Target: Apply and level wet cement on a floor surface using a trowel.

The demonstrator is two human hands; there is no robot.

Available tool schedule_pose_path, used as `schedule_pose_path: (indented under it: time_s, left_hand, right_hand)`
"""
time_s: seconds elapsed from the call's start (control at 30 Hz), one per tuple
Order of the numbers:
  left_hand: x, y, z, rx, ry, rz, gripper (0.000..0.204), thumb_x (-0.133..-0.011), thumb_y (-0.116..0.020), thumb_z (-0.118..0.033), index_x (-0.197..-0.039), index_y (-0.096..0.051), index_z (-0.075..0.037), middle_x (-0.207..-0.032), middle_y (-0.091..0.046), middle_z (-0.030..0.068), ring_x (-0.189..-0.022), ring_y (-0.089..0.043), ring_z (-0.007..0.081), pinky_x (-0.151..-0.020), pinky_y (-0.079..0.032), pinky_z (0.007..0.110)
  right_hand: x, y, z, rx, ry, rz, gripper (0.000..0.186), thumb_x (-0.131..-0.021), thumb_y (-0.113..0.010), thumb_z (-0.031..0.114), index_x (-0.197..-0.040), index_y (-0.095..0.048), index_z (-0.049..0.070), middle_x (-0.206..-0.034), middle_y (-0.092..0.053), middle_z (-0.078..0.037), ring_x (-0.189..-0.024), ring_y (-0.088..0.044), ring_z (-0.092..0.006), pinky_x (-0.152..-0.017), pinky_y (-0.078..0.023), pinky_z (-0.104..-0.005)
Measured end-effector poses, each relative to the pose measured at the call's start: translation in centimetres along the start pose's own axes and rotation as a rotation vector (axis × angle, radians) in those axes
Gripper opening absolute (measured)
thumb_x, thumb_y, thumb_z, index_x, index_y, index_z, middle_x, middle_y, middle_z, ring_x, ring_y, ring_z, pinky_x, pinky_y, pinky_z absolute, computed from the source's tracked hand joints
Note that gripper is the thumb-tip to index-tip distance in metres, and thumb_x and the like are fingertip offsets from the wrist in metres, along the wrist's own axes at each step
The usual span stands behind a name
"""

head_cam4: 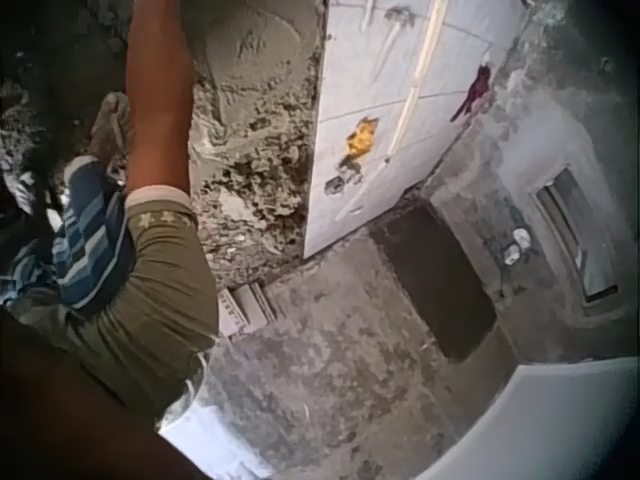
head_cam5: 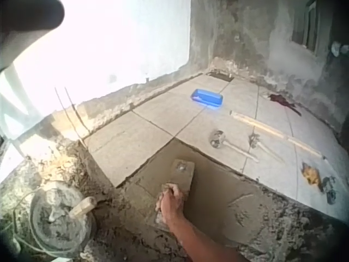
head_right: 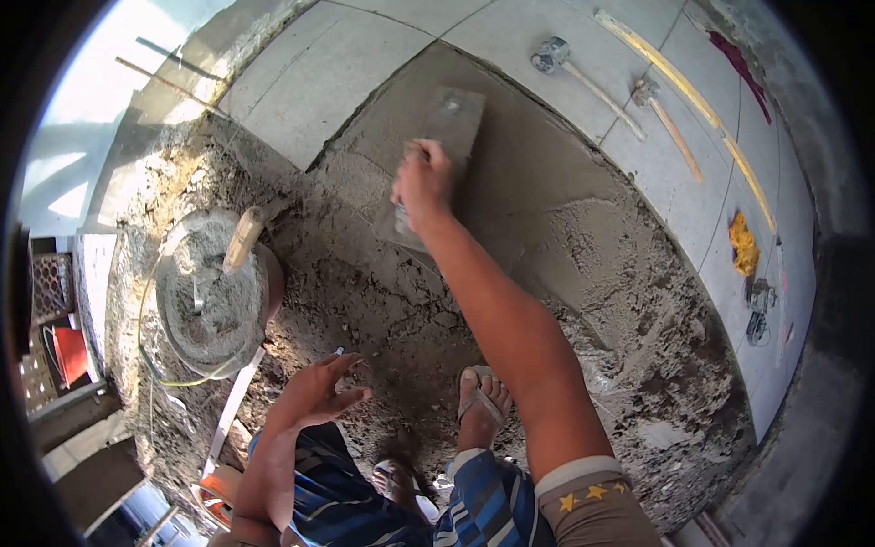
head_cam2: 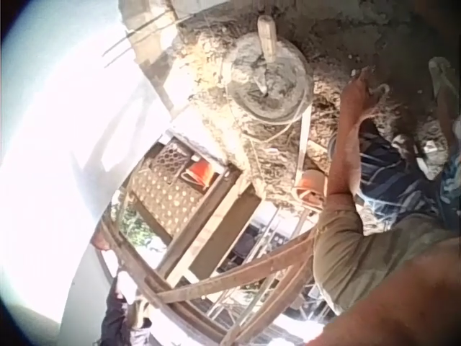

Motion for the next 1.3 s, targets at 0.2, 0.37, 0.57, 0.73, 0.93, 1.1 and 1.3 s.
schedule_pose_path:
  time_s: [0.2,0.37,0.57,0.73,0.93,1.1,1.3]
  left_hand:
    - [-0.4,0.4,1.4,0.071,0.051,-0.026,0.068,-0.093,-0.073,-0.050,-0.144,-0.055,-0.009,-0.131,-0.066,0.0218,-0.112,-0.068,0.0404,-0.092,-0.055,0.046]
    - [0.0,1.3,1.4,0.069,0.119,0.029,0.069,-0.093,-0.071,-0.052,-0.144,-0.055,-0.009,-0.131,-0.066,0.0209,-0.113,-0.068,0.0405,-0.092,-0.055,0.047]
    - [-1.2,0.3,0.2,0.003,-0.017,0.013,0.067,-0.092,-0.072,-0.051,-0.141,-0.056,-0.006,-0.124,-0.068,0.0217,-0.110,-0.068,0.0409,-0.091,-0.055,0.048]
    - [-1.5,-0.1,-1.8,-0.016,-0.076,0.028,0.066,-0.092,-0.073,-0.050,-0.139,-0.058,-0.006,-0.123,-0.068,0.0228,-0.109,-0.068,0.0424,-0.091,-0.055,0.049]
    - [-1.3,-0.8,-2.1,-0.059,-0.140,0.046,0.070,-0.093,-0.069,-0.055,-0.141,-0.055,-0.007,-0.127,-0.066,0.0214,-0.107,-0.068,0.0443,-0.088,-0.057,0.051]
    - [-1.0,-0.2,-2.5,-0.069,-0.133,0.024,0.069,-0.093,-0.069,-0.055,-0.142,-0.055,-0.008,-0.126,-0.067,0.0208,-0.107,-0.068,0.0443,-0.087,-0.057,0.051]
    - [-1.5,-0.3,-2.9,-0.079,-0.158,0.003,0.069,-0.093,-0.070,-0.055,-0.141,-0.055,-0.008,-0.126,-0.067,0.0197,-0.107,-0.068,0.0437,-0.087,-0.057,0.051]
  right_hand:
    - [-5.2,0.0,-1.3,0.404,0.232,-0.253,0.019,-0.104,-0.052,0.017,-0.102,-0.063,0.001,-0.080,-0.065,-0.012,-0.080,-0.067,-0.0242,-0.072,-0.052,-0.0410]
    - [1.5,5.1,0.0,0.340,0.109,-0.135,0.019,-0.105,-0.054,0.019,-0.105,-0.064,0.002,-0.072,-0.060,-0.007,-0.053,-0.059,-0.0177,-0.050,-0.049,-0.0365]
    - [8.4,13.0,2.6,0.411,0.120,-0.244,0.020,-0.105,-0.056,0.019,-0.111,-0.062,0.001,-0.066,-0.052,-0.002,-0.045,-0.051,-0.0121,-0.041,-0.044,-0.0320]
    - [11.0,17.6,3.7,0.360,0.103,-0.341,0.018,-0.105,-0.056,0.017,-0.111,-0.062,0.002,-0.066,-0.051,-0.002,-0.044,-0.048,-0.0115,-0.040,-0.043,-0.0320]
    - [12.3,21.7,5.2,0.338,0.091,-0.338,0.018,-0.107,-0.054,0.020,-0.113,-0.061,0.005,-0.072,-0.051,-0.002,-0.046,-0.047,-0.0099,-0.041,-0.043,-0.0287]
    - [13.7,22.1,5.5,0.385,0.045,-0.228,0.018,-0.106,-0.057,0.022,-0.110,-0.061,0.005,-0.069,-0.050,-0.001,-0.045,-0.047,-0.0091,-0.040,-0.042,-0.0283]
    - [13.8,23.0,6.6,0.452,0.040,-0.190,0.019,-0.106,-0.059,0.023,-0.107,-0.060,0.004,-0.065,-0.049,0.000,-0.046,-0.046,-0.0077,-0.039,-0.040,-0.0271]
Point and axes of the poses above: each hand's wrist, its own x-axis away from the middle knuckle, its own y-axis out of the back of the hand, z = x × y, the point moved 8 cm from there along -x, towards the middle knuckle
